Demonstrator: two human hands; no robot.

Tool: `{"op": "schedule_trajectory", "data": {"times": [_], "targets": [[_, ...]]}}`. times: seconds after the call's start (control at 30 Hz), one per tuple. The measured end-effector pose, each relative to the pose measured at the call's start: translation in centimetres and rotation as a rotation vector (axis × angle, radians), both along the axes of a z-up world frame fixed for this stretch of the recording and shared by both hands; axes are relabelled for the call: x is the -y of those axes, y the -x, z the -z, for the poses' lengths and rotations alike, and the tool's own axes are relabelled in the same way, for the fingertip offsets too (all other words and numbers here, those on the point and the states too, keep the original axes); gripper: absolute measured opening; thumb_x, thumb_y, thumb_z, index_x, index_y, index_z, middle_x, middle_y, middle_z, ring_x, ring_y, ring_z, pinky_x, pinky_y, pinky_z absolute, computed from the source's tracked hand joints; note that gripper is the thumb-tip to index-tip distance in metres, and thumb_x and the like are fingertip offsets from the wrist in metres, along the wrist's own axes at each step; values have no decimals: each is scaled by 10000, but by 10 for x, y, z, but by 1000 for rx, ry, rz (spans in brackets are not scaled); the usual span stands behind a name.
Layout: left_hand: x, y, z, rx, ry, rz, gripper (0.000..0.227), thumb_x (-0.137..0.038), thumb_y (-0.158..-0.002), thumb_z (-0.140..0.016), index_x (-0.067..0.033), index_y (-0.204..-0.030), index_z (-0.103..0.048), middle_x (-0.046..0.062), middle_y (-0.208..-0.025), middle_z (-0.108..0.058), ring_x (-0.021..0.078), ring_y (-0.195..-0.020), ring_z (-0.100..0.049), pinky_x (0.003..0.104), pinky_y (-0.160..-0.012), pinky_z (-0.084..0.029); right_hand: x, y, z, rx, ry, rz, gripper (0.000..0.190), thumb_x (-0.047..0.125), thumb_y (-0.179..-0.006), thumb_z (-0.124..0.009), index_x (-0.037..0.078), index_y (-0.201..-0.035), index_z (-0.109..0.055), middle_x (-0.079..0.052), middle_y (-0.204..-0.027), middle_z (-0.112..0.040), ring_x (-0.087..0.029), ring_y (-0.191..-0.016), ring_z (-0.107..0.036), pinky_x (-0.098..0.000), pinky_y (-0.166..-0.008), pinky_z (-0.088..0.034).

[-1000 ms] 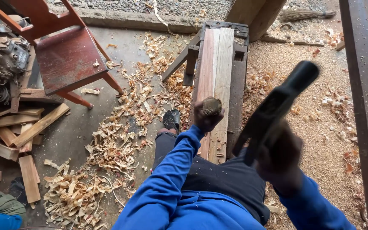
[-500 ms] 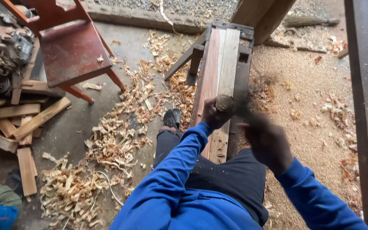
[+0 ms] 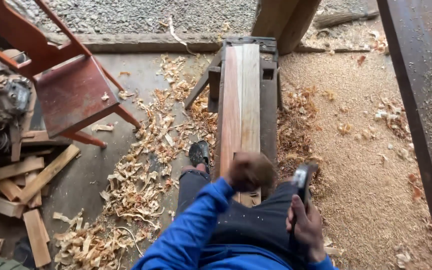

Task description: Chiseling a mortise into a wooden plank using a hammer and chisel.

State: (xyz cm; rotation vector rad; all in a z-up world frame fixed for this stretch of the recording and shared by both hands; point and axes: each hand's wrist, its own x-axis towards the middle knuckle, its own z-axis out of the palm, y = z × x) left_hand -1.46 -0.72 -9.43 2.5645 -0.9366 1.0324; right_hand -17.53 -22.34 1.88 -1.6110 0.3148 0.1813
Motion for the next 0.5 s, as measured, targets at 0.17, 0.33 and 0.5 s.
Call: {"op": "schedule_trajectory", "data": {"times": [0.17,0.33,0.5], "targets": [[39,3,-236,-642,484,759,250,-367,-922,-752,-154,-1042,-700,54,-1006,-724,239,-976,-718,349,-844,-576,13,27,28,-314,-333,434,427,487,-1039,-465,83,-900,-478,-51,-592,-457,-166,-433,-450,-327,-420,-404],[104,-97,-132,-414,-226,710,240,-351,-925,-668,-227,-1117,-592,12,-1100,-675,255,-1162,-600,433,-1118,-416,18,15,53,-336,-494,517,441,513,-1058,-440,94,-923,-464,-45,-613,-434,-162,-473,-442,-330,-461,-408],[95,-159,8,-540,-787,490,267,-342,-979,-596,-303,-1243,-608,7,-1224,-653,249,-1262,-556,460,-1146,-344,21,8,72,-372,-498,510,461,523,-1040,-433,80,-921,-474,-66,-601,-424,-187,-458,-437,-352,-443,-395]]}}
